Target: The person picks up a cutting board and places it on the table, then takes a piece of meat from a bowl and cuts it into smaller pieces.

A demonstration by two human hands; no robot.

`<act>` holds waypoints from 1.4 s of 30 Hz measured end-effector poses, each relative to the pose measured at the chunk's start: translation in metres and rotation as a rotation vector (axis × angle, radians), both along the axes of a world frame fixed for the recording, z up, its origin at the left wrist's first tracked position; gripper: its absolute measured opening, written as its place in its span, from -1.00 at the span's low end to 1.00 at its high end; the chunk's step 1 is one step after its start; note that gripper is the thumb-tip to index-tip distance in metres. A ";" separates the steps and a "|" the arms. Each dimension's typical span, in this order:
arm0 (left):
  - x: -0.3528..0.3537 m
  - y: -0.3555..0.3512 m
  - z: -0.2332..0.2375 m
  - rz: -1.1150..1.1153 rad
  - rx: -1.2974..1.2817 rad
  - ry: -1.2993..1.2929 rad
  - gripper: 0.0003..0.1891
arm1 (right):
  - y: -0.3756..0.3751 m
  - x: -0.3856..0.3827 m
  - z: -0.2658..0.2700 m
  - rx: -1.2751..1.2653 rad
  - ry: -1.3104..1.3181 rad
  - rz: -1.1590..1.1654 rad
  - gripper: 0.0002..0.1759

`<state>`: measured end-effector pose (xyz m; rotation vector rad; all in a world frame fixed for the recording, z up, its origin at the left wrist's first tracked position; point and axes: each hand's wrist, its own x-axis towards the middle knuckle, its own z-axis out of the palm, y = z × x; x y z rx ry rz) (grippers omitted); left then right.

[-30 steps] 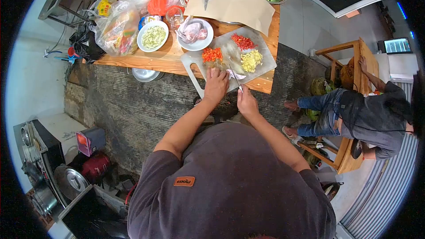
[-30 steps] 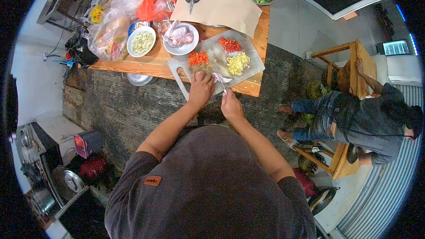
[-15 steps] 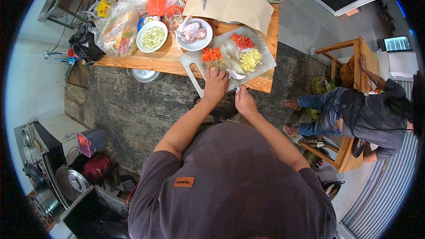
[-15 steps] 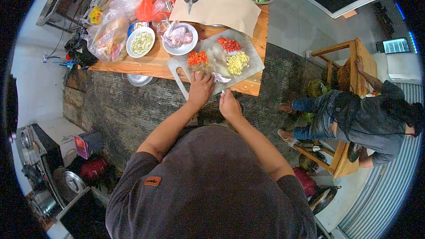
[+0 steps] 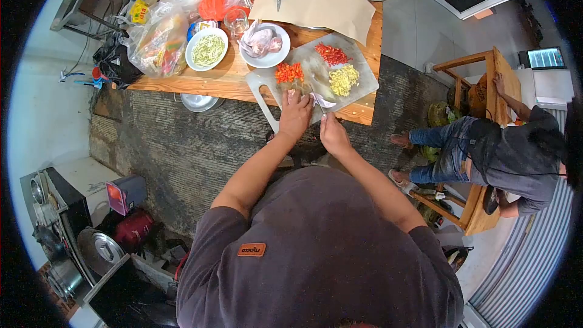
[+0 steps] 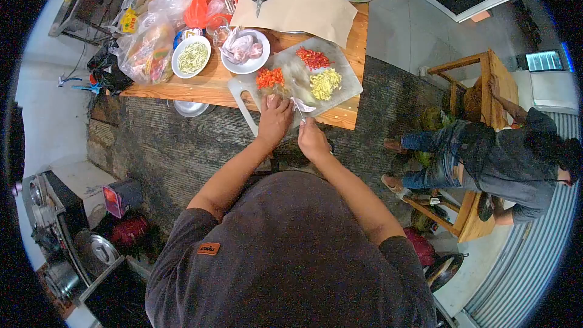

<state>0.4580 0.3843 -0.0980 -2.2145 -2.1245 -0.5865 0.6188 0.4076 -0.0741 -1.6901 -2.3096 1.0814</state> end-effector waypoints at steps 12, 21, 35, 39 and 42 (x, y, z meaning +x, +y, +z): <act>0.000 0.000 -0.001 0.002 -0.036 0.022 -0.57 | -0.001 -0.010 -0.003 -0.016 -0.068 0.029 -0.64; 0.000 -0.001 -0.005 0.012 0.001 0.004 -0.59 | -0.002 -0.015 -0.006 0.078 -0.102 0.011 -0.69; -0.002 0.000 -0.003 -0.011 -0.017 0.006 -0.56 | 0.006 -0.025 0.015 -0.092 -0.177 -0.005 -0.61; -0.002 0.002 -0.005 -0.009 -0.005 -0.018 -0.57 | 0.004 -0.029 0.020 -0.100 -0.190 -0.024 -0.61; -0.003 0.003 -0.005 -0.016 -0.023 -0.015 -0.57 | 0.005 -0.029 0.017 -0.095 -0.191 -0.026 -0.61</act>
